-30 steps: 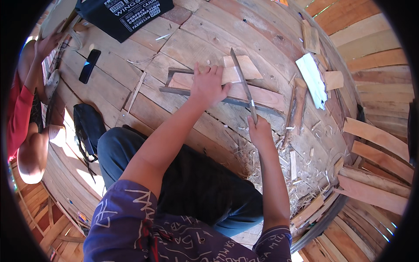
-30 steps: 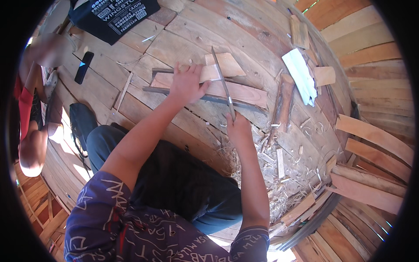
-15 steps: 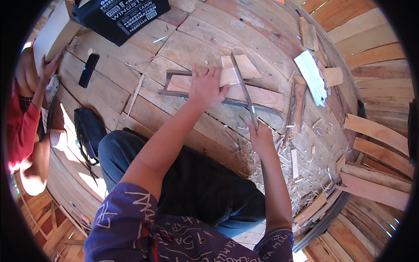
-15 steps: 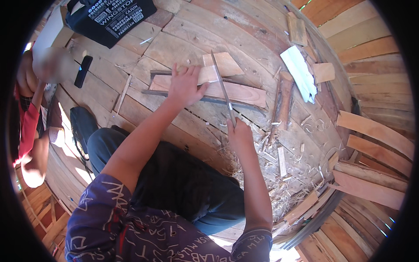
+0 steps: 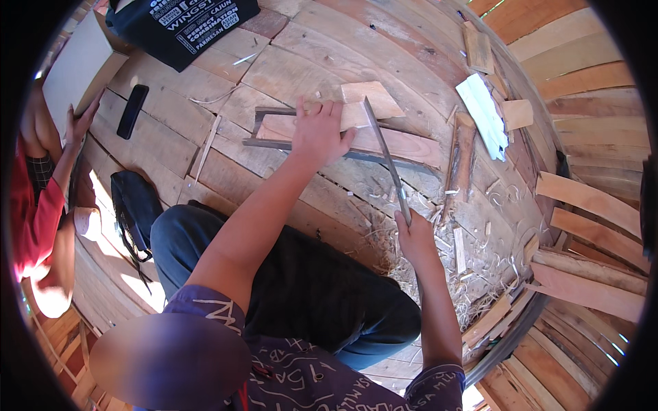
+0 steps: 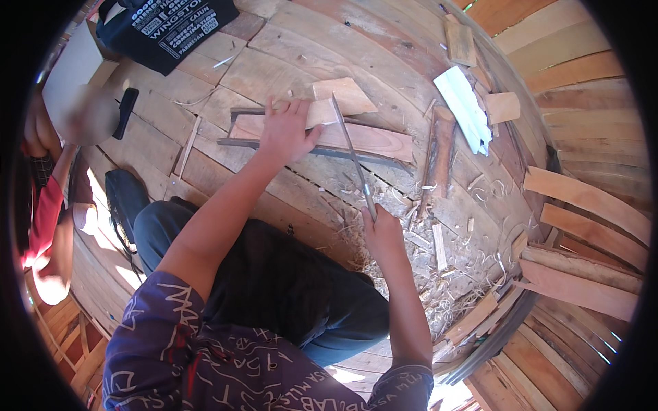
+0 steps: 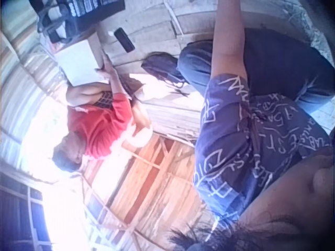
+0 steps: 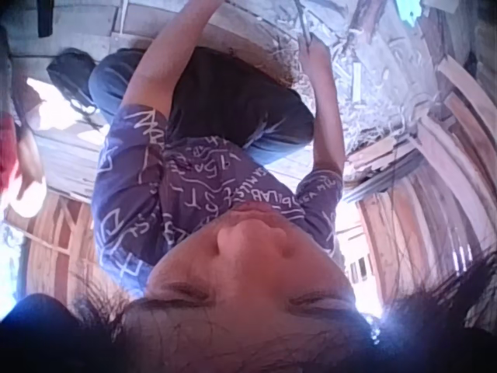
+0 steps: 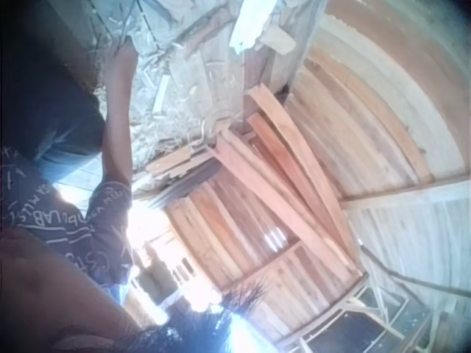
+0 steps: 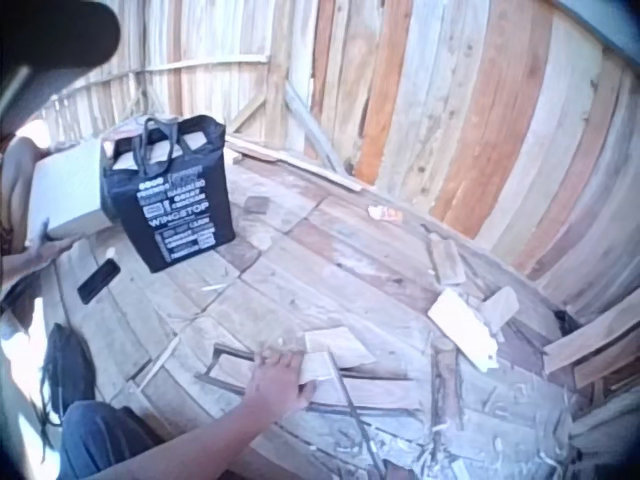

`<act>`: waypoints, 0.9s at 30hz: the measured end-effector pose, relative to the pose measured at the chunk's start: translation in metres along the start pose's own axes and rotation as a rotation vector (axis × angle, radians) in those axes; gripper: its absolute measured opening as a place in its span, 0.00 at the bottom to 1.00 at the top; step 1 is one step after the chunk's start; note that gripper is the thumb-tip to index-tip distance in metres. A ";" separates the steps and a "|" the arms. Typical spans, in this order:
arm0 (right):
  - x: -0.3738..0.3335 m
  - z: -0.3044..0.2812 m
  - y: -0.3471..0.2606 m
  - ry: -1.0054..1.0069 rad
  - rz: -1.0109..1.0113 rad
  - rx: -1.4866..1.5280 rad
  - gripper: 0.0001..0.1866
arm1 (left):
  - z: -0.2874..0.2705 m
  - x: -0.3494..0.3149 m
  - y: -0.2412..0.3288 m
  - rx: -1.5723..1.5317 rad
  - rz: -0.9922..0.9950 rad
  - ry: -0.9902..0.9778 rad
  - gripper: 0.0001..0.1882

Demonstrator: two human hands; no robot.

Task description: The person sits on a wooden floor and uses a hand saw to cut a small rectangular piece of wood. They hold the wood steady with their left hand while sawing with their right hand, creating sawdust on the floor. Another person is visible in the background handling a cardboard box.

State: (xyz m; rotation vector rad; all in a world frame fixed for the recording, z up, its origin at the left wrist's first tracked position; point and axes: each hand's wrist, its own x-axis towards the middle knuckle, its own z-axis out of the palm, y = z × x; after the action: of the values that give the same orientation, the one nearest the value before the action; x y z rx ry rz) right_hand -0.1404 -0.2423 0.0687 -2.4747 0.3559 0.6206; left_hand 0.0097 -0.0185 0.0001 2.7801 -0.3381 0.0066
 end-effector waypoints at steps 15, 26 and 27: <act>0.005 0.003 -0.005 0.014 0.006 0.011 0.19 | 0.000 0.003 -0.002 0.039 -0.022 -0.029 0.30; 0.061 0.011 -0.024 0.020 -0.039 0.045 0.20 | 0.000 0.005 0.005 0.009 -0.006 -0.008 0.31; 0.060 0.012 -0.024 0.016 -0.027 0.049 0.20 | 0.000 0.003 0.005 0.019 -0.014 -0.015 0.31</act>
State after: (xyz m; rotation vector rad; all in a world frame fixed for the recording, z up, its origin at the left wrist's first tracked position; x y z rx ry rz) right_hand -0.0840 -0.2227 0.0408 -2.4350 0.3391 0.5743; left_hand 0.0118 -0.0233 0.0019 2.8025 -0.3238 -0.0139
